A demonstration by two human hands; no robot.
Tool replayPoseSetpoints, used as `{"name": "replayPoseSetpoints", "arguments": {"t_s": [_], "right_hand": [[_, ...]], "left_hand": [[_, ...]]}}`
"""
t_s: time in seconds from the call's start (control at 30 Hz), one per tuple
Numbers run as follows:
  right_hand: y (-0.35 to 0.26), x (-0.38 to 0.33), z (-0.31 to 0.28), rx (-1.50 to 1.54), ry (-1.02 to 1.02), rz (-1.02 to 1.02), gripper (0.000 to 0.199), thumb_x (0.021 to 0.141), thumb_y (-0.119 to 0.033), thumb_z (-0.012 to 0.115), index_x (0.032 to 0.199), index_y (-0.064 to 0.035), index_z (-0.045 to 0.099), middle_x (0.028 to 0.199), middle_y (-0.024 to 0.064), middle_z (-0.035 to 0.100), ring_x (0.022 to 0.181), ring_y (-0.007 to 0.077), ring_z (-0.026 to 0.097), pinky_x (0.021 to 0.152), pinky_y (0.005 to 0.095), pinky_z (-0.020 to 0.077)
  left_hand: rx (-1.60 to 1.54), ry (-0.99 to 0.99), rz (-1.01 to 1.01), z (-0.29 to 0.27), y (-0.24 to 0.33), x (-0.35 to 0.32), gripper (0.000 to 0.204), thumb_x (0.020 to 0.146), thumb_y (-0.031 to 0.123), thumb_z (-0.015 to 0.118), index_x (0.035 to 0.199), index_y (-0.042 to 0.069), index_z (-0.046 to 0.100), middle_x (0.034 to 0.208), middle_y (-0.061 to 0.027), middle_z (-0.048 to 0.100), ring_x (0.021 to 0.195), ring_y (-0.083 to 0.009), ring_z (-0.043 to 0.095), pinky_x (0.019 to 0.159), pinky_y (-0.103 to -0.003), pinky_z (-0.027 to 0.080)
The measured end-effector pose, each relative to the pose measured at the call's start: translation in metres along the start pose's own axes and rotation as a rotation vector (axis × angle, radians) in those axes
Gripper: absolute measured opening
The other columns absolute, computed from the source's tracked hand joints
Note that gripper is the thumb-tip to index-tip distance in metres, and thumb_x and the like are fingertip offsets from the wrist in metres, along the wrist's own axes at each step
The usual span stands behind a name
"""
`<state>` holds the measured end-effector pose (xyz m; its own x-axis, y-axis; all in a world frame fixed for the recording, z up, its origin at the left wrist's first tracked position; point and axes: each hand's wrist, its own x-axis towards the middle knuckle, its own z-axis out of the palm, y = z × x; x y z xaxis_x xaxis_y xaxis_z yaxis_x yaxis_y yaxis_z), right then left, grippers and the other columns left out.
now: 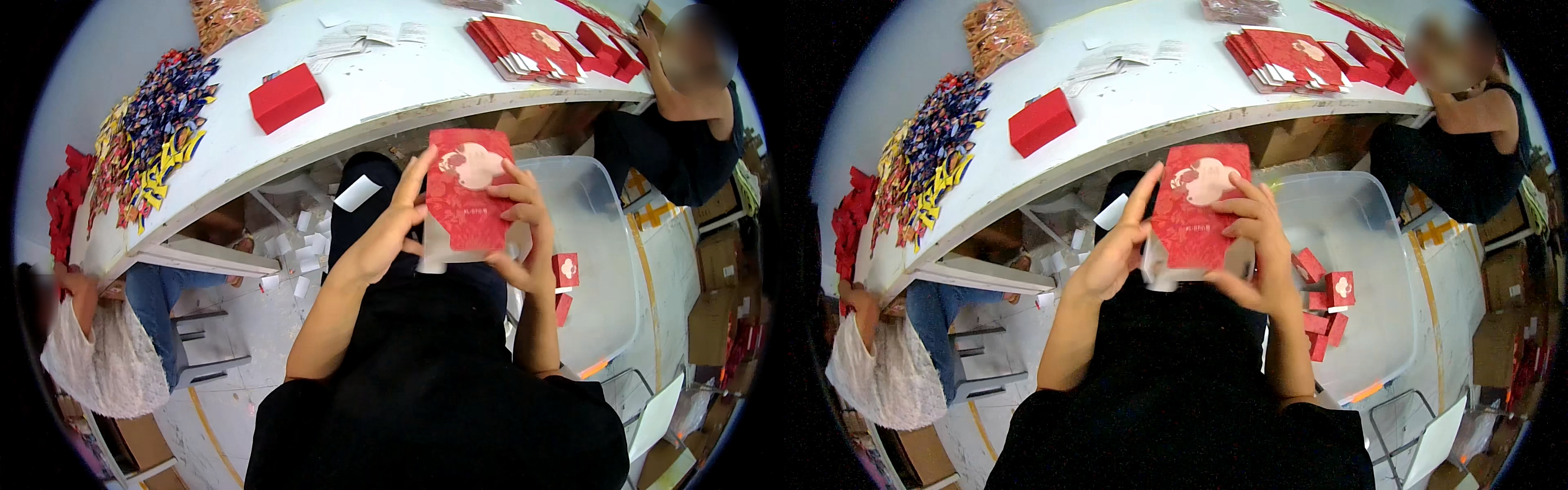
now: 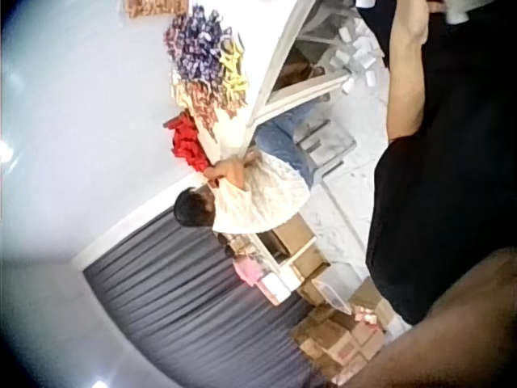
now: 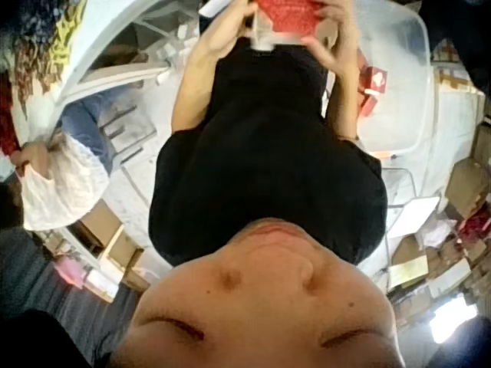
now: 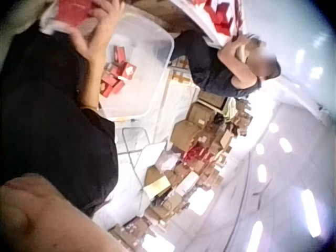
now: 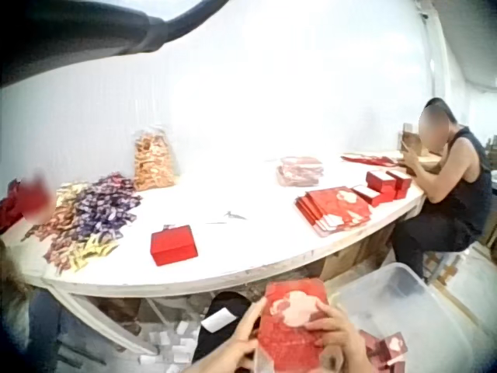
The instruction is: The person assembles red paper gift boxes by picking up flat templates from a stack and folding them into a box shape. The person repeatedly folds the sides and flaps of each red paper template by hand until a rectangular box is formed, then places the completed boxes into a large plastic bin.
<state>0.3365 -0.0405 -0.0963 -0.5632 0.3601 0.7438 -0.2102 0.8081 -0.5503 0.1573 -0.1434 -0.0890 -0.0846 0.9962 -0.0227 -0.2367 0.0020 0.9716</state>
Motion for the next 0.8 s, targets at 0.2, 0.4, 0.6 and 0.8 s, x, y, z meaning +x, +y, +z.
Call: {"name": "replayPoseSetpoints", "arguments": {"t_s": [0.2, 0.4, 0.6, 0.8], "right_hand": [[0.017, -0.002, 0.005, 0.071, 0.097, 0.054, 0.025, 0.092, -0.025, 0.037, 0.091, -0.0022, 0.047, 0.098, 0.0151, 0.056, 0.113, 0.0355, 0.045, 0.099, 0.0486, 0.0267], [0.007, -0.004, -0.003, 0.854, 0.751, 0.544, 0.033, 0.097, -0.031, 0.028, 0.097, -0.0034, 0.046, 0.092, 0.0143, 0.057, 0.099, 0.0268, 0.053, 0.087, 0.0380, 0.0397], [0.006, -0.001, 0.012, 0.694, 0.785, 0.630, 0.035, 0.096, -0.034, 0.028, 0.098, -0.0046, 0.047, 0.088, 0.0141, 0.058, 0.088, 0.0214, 0.055, 0.077, 0.0298, 0.0426], [0.000, -0.004, 0.015, 0.894, 0.534, 0.681, 0.043, 0.094, -0.043, 0.032, 0.109, -0.0049, 0.045, 0.105, 0.0133, 0.052, 0.096, 0.0208, 0.050, 0.086, 0.0333, 0.0388]], "left_hand": [[-0.046, -0.046, -0.032, 0.017, -0.018, 0.007, 0.064, 0.083, 0.040, 0.048, 0.135, 0.010, 0.027, 0.139, -0.0074, 0.026, 0.121, -0.0195, 0.037, 0.071, -0.029, 0.052], [0.548, -0.057, 0.260, 0.002, -0.007, -0.005, 0.130, 0.043, 0.031, 0.087, 0.143, 0.015, 0.005, 0.148, -0.0108, -0.003, 0.129, -0.0298, 0.025, 0.075, -0.040, 0.053], [0.825, -0.114, 0.185, 0.022, -0.001, -0.021, 0.132, 0.036, 0.032, 0.088, 0.141, 0.012, 0.011, 0.146, -0.0208, -0.003, 0.133, -0.0381, 0.014, 0.095, -0.041, 0.036], [0.550, 0.030, 0.229, -0.006, -0.031, -0.009, 0.095, 0.052, 0.037, 0.084, 0.128, 0.008, 0.036, 0.142, -0.0274, 0.016, 0.130, -0.0398, 0.024, 0.102, -0.041, 0.027]]}}
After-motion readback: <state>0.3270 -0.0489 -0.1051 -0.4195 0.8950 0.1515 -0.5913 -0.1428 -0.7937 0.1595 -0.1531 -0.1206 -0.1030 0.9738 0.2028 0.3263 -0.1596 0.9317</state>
